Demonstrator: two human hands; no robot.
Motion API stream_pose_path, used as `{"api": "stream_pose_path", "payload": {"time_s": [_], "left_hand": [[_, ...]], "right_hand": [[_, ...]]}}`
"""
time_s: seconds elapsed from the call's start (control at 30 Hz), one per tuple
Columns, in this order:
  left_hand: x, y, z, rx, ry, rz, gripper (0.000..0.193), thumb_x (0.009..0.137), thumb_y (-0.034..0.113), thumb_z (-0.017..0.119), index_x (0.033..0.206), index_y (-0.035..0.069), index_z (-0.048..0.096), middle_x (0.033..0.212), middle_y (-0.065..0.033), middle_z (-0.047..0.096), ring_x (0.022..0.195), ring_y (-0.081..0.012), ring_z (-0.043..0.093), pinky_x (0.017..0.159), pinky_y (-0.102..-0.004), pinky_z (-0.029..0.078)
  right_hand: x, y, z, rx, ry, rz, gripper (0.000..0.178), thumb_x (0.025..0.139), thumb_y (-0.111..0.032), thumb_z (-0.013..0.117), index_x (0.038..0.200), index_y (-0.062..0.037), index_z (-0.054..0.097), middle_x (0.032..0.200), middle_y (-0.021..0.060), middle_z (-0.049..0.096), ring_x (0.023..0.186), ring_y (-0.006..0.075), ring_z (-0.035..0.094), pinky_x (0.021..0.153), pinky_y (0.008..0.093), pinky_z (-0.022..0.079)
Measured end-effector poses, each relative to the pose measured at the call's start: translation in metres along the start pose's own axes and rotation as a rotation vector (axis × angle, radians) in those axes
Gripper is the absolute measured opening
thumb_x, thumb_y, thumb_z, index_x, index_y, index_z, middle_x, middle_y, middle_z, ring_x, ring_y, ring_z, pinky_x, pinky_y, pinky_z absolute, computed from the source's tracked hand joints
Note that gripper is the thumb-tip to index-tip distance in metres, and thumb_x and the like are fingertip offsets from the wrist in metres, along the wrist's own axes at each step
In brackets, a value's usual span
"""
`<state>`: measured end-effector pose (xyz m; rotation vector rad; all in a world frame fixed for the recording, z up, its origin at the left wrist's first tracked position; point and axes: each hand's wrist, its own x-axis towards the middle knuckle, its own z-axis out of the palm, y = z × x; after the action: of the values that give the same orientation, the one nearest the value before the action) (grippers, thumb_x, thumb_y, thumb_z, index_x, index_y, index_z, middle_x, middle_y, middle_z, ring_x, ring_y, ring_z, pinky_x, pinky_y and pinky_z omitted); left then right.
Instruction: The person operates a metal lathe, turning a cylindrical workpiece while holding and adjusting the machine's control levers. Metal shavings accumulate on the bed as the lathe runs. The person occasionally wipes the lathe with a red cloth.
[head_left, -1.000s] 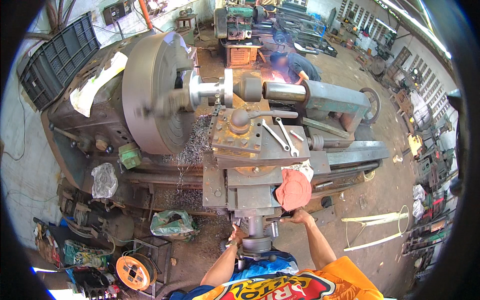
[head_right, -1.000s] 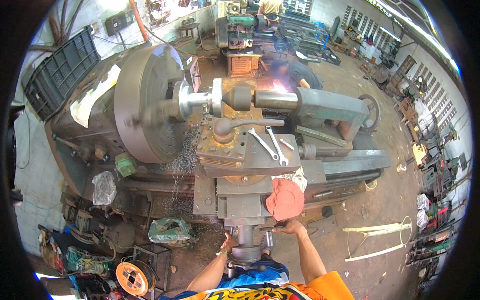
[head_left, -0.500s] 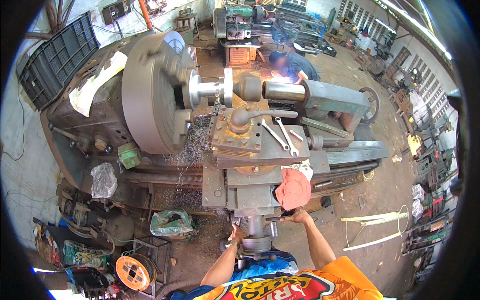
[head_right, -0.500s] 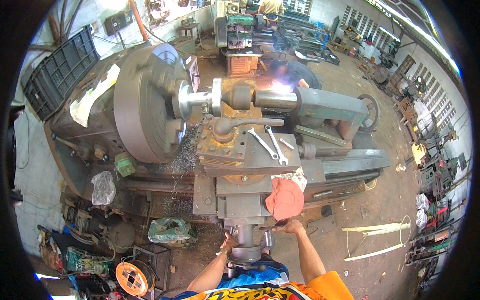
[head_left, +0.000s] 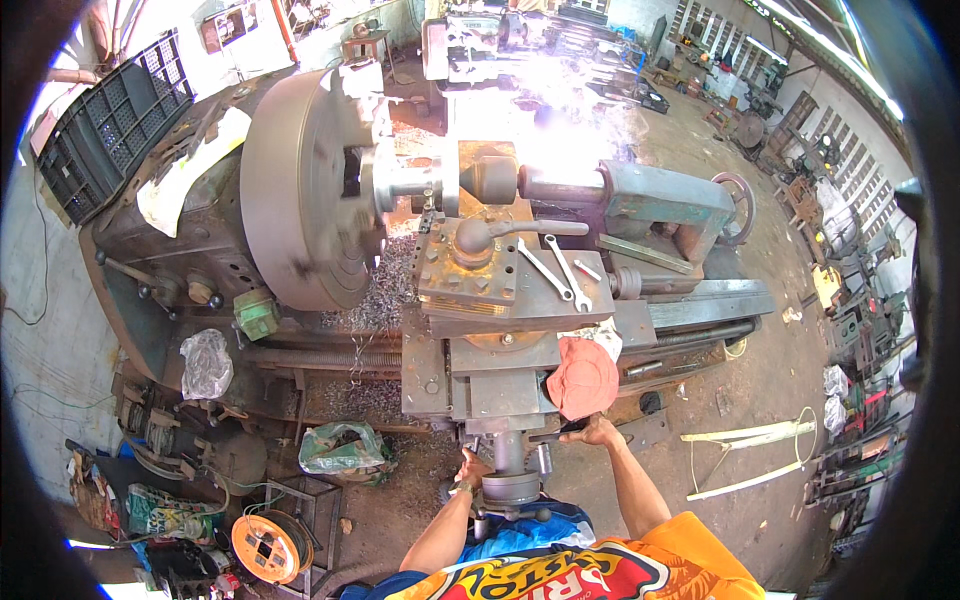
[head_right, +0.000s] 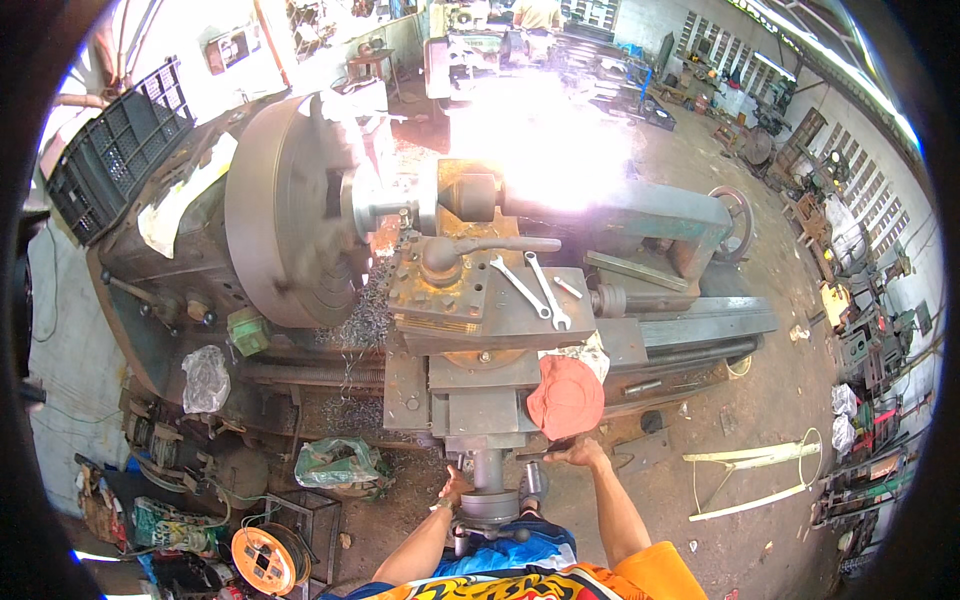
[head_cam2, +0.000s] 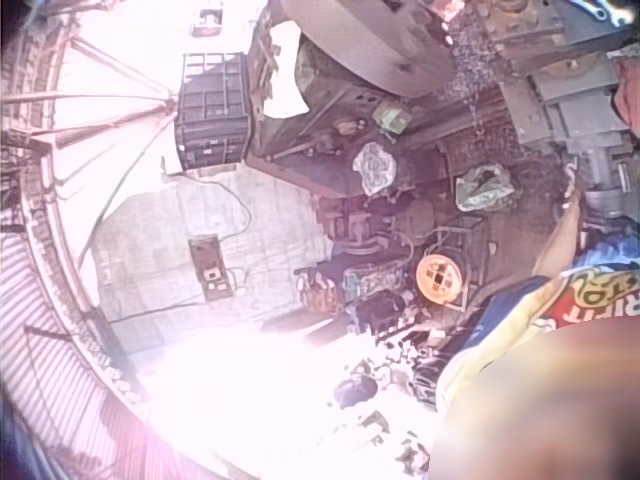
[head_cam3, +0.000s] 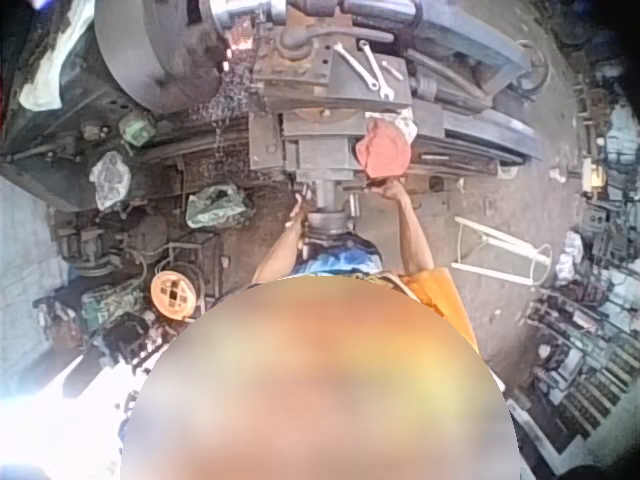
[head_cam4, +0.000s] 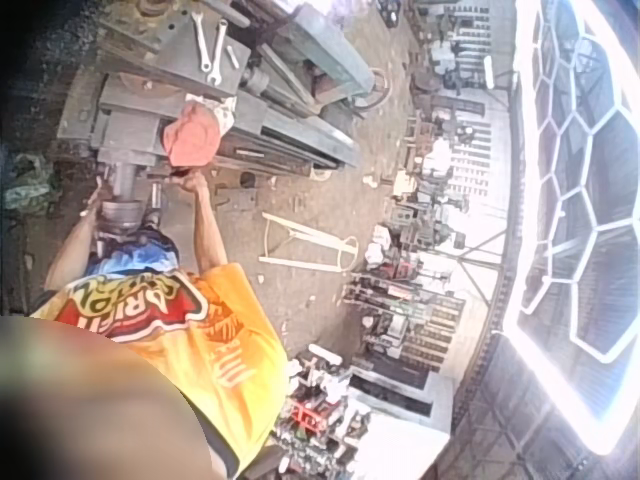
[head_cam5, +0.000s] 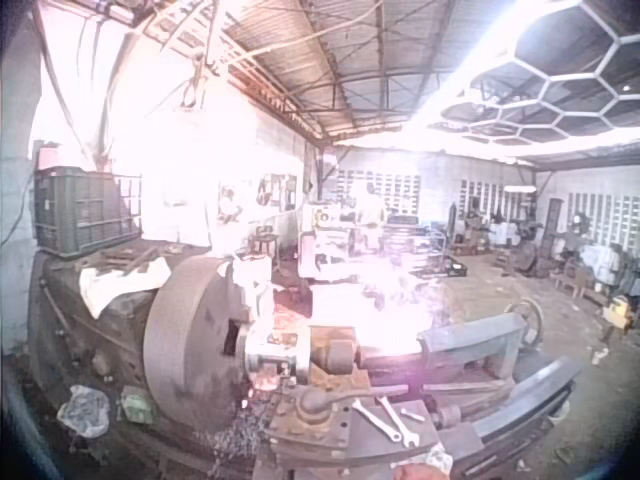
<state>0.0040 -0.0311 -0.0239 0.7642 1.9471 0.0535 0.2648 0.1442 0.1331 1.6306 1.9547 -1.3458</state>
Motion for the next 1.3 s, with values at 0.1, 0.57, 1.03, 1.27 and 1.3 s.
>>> {"api": "stream_pose_path", "payload": {"time_s": [0.1,0.57,1.03,1.27,1.3], "left_hand": [[0.004,-0.001,0.001,-0.011,-0.025,-0.003,0.105,0.076,0.039,0.068,0.146,-0.002,0.001,0.118,-0.0258,0.062,0.11,-0.0386,0.062,0.094,-0.0495,0.047],[-0.003,0.006,-0.006,-0.061,-0.012,-0.047,0.092,0.075,0.039,0.07,0.139,0.006,0.013,0.119,-0.022,0.063,0.112,-0.0384,0.061,0.094,-0.0506,0.046],[-0.009,0.005,-0.006,-0.01,-0.011,-0.035,0.103,0.078,0.043,0.066,0.148,0.003,0.002,0.124,-0.0206,0.061,0.115,-0.0364,0.059,0.098,-0.0471,0.045],[0.015,-0.006,0.027,-0.055,0.051,-0.043,0.087,0.079,0.051,0.062,0.144,0.008,0.024,0.122,-0.0138,0.062,0.111,-0.033,0.063,0.093,-0.048,0.047],[0.019,-0.01,0.03,-0.063,0.061,-0.043,0.085,0.079,0.051,0.061,0.144,0.009,0.026,0.121,-0.0133,0.063,0.111,-0.0326,0.063,0.093,-0.048,0.047]], "right_hand": [[0.007,0.009,0.003,0.015,0.007,-0.02,0.11,0.054,-0.057,0.087,0.134,0.0045,0.044,0.125,0.0187,0.061,0.118,0.0288,0.057,0.102,0.0367,0.044],[0.018,0.031,0.011,-0.032,0.09,-0.09,0.078,0.06,-0.06,0.081,0.116,-0.008,0.068,0.118,0.012,0.067,0.114,0.0264,0.061,0.097,0.0362,0.046],[0.047,0.068,0.022,-0.047,0.068,-0.007,0.094,0.061,-0.044,0.09,0.129,0.0027,0.046,0.118,0.0131,0.065,0.109,0.0244,0.061,0.097,0.036,0.048],[0.011,0.036,0.024,0.074,0.309,-0.19,0.081,0.064,-0.038,0.089,0.125,0.0009,0.054,0.119,0.0179,0.065,0.112,0.0295,0.062,0.092,0.0405,0.051],[0.011,0.033,0.025,0.035,0.3,-0.198,0.081,0.064,-0.041,0.088,0.124,0.0019,0.055,0.119,0.0188,0.064,0.112,0.0303,0.062,0.092,0.0405,0.05]]}}
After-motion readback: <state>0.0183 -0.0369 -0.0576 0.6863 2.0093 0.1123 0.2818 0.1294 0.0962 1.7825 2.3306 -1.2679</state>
